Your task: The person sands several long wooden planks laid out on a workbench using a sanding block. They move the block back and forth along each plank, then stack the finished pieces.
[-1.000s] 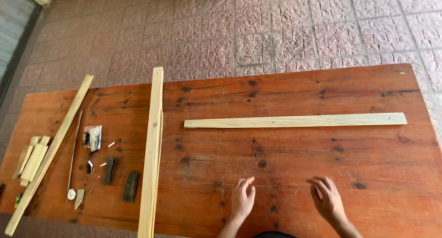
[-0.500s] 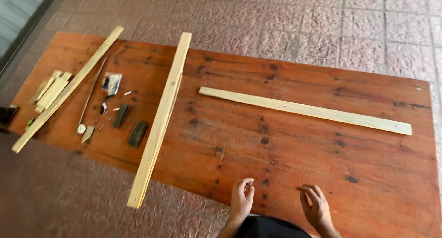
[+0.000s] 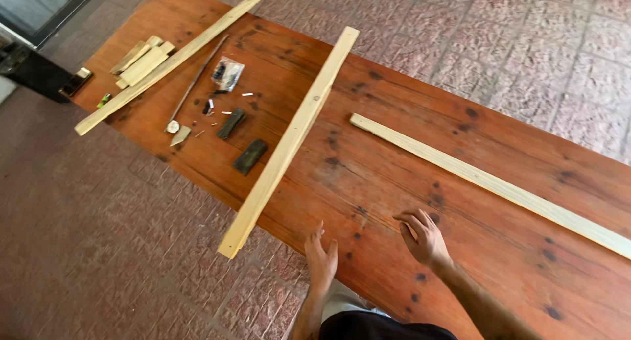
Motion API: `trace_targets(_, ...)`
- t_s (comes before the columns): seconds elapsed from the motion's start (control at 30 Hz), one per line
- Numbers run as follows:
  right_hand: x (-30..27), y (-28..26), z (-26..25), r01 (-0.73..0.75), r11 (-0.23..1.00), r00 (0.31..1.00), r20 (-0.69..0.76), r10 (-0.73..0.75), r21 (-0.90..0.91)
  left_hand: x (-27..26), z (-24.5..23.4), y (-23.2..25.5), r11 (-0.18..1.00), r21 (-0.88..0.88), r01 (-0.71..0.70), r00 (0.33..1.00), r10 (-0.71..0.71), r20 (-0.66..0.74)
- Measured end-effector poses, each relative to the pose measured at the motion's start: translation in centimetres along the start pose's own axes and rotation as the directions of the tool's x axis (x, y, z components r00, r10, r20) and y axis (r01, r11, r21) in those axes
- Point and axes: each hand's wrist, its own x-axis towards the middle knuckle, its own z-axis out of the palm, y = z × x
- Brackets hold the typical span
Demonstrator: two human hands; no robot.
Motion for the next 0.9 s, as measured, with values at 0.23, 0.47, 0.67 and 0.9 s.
trace_targets(0.23,20.5,1.0,12.6,0.294,0.955,0.951,0.111,-0.287,-0.048,14.3,-7.3,-4.2,0.967,0.248,-0.05,0.962,0.114,-0.247)
trace_targets(0.47,37.8,4.2,23.1,0.399,0.897,0.89,0.315,-0.329,-0.192,26.5,-9.1,-7.5,0.931,0.35,0.1,0.965,-0.006,-0.261)
trace_targets(0.67,43.9,6.1,29.7,0.552,0.675,0.776,0.599,-0.2,-0.49,31.0,-8.7,-8.4,0.891,0.446,0.084,0.987,-0.015,-0.157)
trace_targets(0.9,47.1,3.1,31.5,0.771,0.414,0.6,0.77,-0.217,-0.484,31.4,-9.0,-8.5,0.891,0.44,0.113,0.991,-0.07,-0.112)
